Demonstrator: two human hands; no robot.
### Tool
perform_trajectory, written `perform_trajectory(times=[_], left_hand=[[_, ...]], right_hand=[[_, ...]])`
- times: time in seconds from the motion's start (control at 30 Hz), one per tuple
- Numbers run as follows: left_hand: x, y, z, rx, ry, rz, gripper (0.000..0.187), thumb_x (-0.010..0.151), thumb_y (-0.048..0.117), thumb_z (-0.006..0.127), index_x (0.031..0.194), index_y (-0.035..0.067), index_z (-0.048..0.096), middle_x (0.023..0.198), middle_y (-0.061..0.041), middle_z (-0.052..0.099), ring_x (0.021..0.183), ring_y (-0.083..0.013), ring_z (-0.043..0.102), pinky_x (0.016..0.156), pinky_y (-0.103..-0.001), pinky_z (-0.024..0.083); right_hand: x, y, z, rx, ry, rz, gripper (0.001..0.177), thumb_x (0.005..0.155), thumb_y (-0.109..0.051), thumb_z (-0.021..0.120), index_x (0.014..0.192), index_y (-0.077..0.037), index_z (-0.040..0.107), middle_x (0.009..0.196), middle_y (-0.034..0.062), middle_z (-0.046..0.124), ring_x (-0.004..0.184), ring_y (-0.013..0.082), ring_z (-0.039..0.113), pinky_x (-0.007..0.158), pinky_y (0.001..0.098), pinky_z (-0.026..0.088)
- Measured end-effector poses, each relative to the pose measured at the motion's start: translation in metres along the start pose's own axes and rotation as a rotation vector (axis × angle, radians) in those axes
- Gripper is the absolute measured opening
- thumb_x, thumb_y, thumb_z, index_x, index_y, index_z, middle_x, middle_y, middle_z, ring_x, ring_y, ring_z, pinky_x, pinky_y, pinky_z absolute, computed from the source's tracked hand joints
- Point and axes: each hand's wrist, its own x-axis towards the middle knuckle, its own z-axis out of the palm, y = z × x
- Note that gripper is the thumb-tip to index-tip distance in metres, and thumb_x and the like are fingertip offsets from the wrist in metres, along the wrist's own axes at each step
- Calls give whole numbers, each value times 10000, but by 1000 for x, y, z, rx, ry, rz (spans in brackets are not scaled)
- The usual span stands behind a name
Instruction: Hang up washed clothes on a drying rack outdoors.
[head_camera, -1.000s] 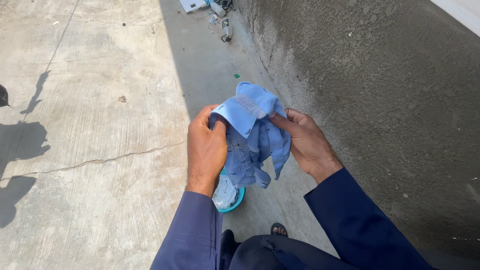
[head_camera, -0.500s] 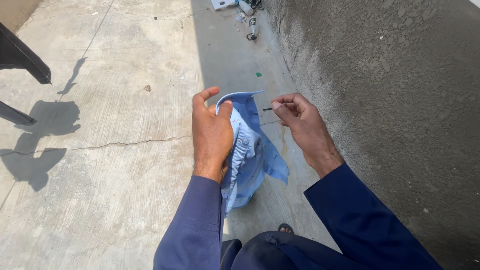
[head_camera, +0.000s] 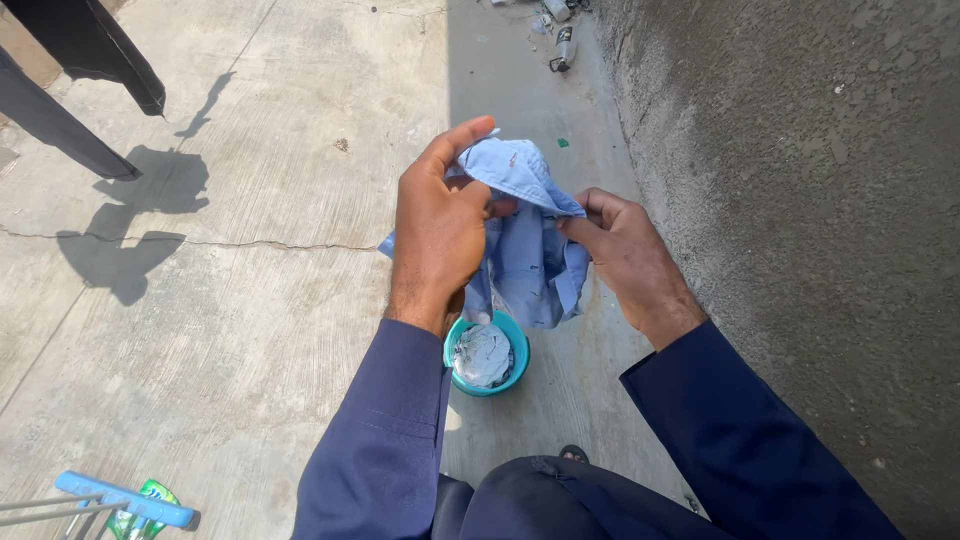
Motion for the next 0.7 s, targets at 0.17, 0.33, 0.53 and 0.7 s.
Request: perform_trajectory(times=[0.17, 0.33, 0.53, 0.7], left_hand=[[-3, 1, -12, 401, 234, 95, 338, 878, 26, 610, 1187, 95, 731, 974, -58, 767, 826, -123, 751, 702, -289, 631], [-11, 6, -19, 620, 434, 35, 167, 856, 121, 718, 1004, 99, 793, 821, -51, 769, 759, -145, 755, 707, -336, 607], [-22, -4, -37, 811, 617, 0, 180, 873, 197, 757, 994, 64, 742, 1140, -171, 645, 959, -241, 689, 859, -390, 547], [-38, -12, -55, 952, 657, 289, 137, 833, 173, 839, 884, 66, 770, 1421, -192, 556, 1298, -384, 524, 946, -431, 527]], right_hand=[[2, -33, -4, 55, -34, -186, 130, 967, -116, 637, 1045, -26, 692, 880, 20, 708, 794, 53, 646, 719, 232, 530], [13, -37, 3, -17, -159, -216, 165, 960, -178, 670, 1026, -28, 693, 843, 17, 682, 751, 68, 603, 666, 239, 502], [34, -18, 20, -276, -395, -261, 358, 800, -261, 781, 1037, -41, 629, 851, 13, 643, 789, 88, 621, 691, 268, 531], [35, -12, 38, -291, -435, -230, 237, 887, -160, 664, 1055, 7, 662, 877, 54, 655, 820, 121, 615, 723, 303, 531]])
